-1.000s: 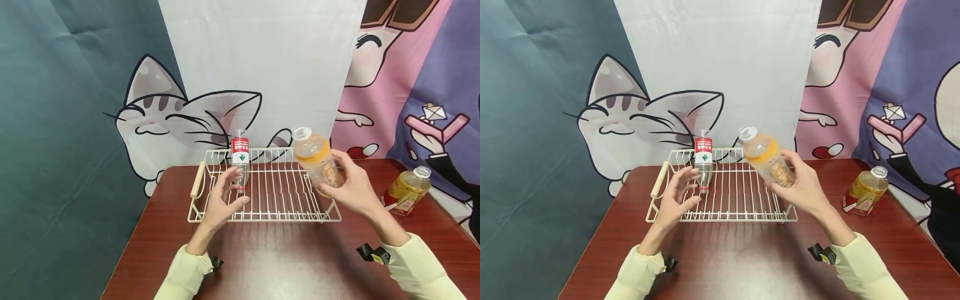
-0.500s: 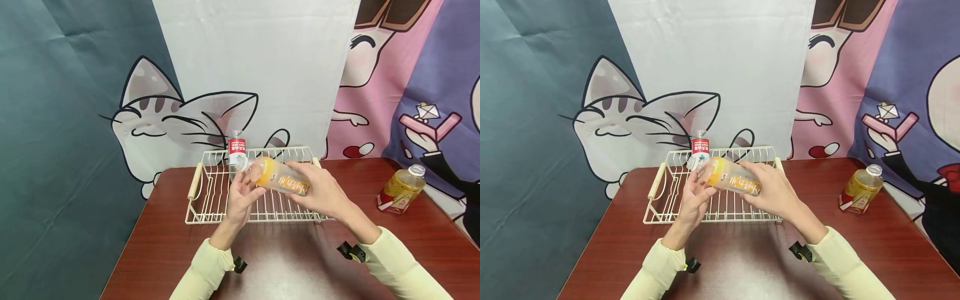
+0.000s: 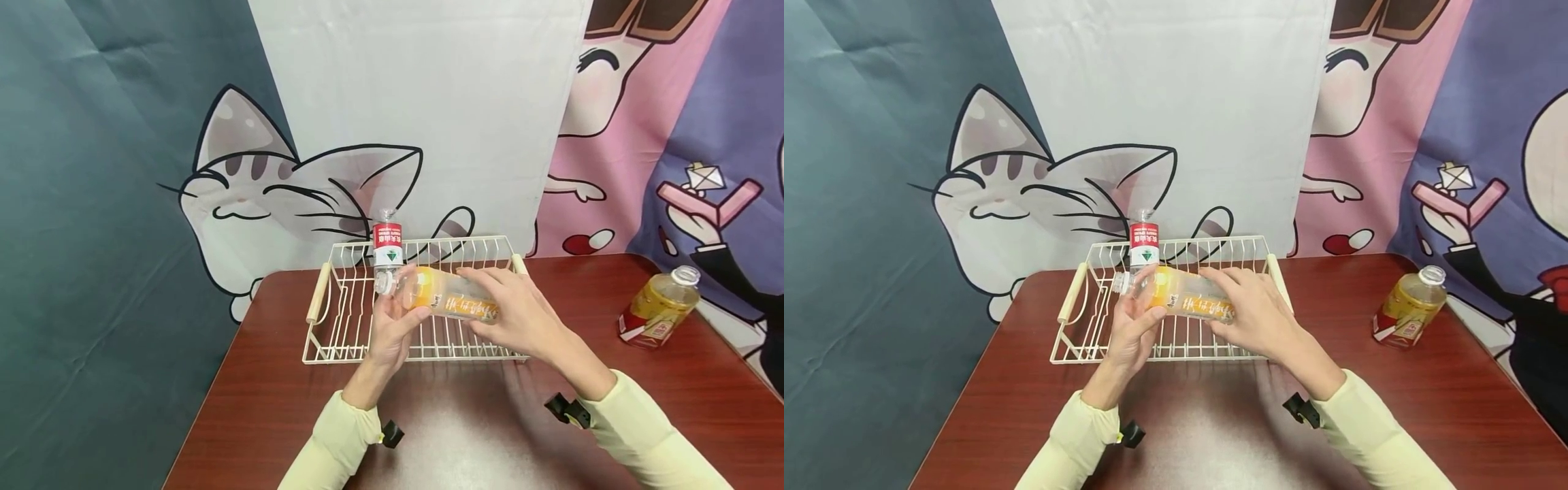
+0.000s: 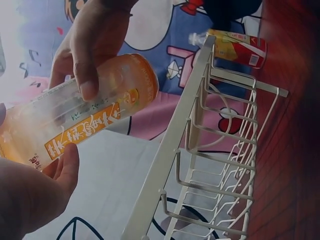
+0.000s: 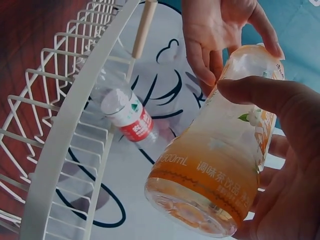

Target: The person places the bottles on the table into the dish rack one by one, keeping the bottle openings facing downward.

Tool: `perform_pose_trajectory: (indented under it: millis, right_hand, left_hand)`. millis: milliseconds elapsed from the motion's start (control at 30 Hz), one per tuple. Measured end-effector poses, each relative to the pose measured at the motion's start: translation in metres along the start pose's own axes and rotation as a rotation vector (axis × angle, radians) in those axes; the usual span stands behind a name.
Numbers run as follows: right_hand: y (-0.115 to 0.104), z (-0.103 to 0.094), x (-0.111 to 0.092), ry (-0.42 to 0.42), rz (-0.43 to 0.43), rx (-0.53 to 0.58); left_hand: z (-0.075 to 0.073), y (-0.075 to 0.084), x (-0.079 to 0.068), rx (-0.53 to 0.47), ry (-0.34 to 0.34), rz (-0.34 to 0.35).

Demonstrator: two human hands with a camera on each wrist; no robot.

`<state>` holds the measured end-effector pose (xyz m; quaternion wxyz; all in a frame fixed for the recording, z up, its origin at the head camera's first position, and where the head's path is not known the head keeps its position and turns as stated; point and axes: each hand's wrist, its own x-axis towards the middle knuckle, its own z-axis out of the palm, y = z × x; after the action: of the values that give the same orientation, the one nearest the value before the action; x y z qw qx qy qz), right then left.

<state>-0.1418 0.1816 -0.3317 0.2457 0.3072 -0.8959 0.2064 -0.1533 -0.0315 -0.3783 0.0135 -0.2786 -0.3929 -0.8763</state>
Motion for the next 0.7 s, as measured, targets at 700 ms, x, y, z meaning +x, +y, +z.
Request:
perform_pose_trajectory:
  millis: [700]
  right_hand:
    - [0.022,0.016,-0.047,0.195,0.478,1.976]
  left_hand:
    - [-0.006,0.011,0.008,-0.215,0.056,0.127]
